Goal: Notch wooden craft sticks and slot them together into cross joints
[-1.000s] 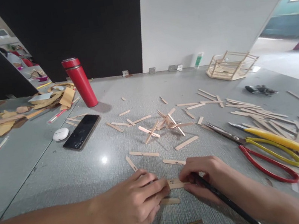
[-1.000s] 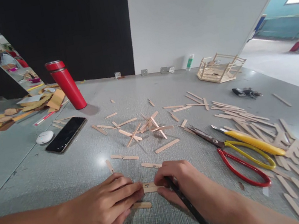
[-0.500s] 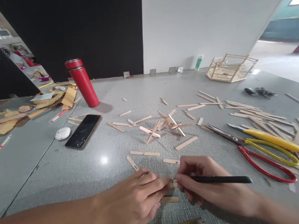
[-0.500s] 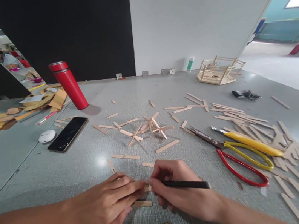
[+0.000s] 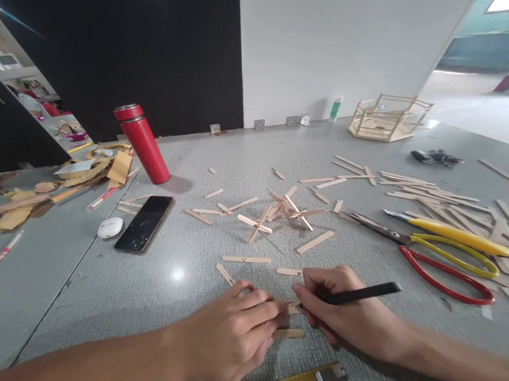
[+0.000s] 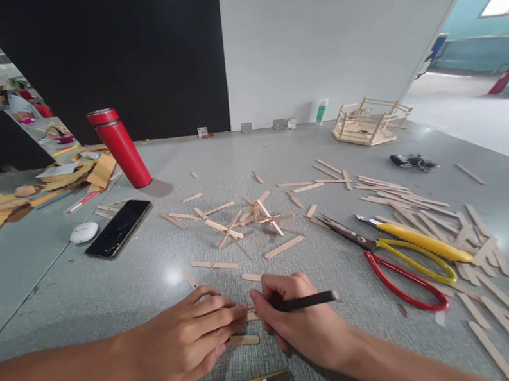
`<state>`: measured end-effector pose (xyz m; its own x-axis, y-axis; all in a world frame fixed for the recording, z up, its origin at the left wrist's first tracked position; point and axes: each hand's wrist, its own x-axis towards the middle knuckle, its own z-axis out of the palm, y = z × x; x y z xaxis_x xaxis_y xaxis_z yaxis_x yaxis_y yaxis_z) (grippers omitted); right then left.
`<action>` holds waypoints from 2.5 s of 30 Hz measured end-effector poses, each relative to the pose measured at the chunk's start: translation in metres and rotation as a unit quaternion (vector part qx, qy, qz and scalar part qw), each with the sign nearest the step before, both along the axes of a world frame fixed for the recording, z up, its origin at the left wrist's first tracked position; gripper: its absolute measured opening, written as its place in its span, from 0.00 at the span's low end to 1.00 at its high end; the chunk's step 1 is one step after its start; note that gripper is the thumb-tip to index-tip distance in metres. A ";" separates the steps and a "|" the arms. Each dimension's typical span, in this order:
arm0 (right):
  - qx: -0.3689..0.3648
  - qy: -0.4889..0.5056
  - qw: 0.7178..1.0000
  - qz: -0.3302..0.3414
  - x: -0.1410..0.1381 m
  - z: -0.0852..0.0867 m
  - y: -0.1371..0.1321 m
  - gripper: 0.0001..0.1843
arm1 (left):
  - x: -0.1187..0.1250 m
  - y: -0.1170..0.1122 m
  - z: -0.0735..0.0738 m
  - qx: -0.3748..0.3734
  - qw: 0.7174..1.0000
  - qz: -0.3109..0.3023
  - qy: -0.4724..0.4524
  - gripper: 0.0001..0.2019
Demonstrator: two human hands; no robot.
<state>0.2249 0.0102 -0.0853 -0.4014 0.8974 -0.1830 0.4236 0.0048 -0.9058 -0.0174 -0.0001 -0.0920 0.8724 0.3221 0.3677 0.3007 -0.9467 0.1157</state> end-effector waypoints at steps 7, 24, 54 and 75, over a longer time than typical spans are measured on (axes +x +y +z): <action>0.053 -0.018 0.998 0.022 0.001 -0.001 -0.002 0.22 | 0.001 0.000 0.002 0.015 1.000 -0.001 0.000 0.14; 0.096 -0.057 0.993 0.028 -0.001 -0.004 0.001 0.24 | 0.000 0.001 0.000 0.027 1.000 0.002 0.010 0.12; 0.118 -0.073 0.990 0.025 -0.003 -0.002 0.002 0.24 | -0.001 0.002 0.002 0.010 1.000 -0.001 0.018 0.15; 0.133 -0.078 0.988 0.024 -0.003 -0.002 0.002 0.24 | -0.001 0.002 0.002 0.004 1.000 -0.004 0.009 0.14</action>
<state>0.2220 0.0123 -0.0872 -0.4311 0.9023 -0.0060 0.5507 0.2578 -0.7939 -0.0181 0.0023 -0.0900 0.8816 0.3123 0.3541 0.2951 -0.9499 0.1029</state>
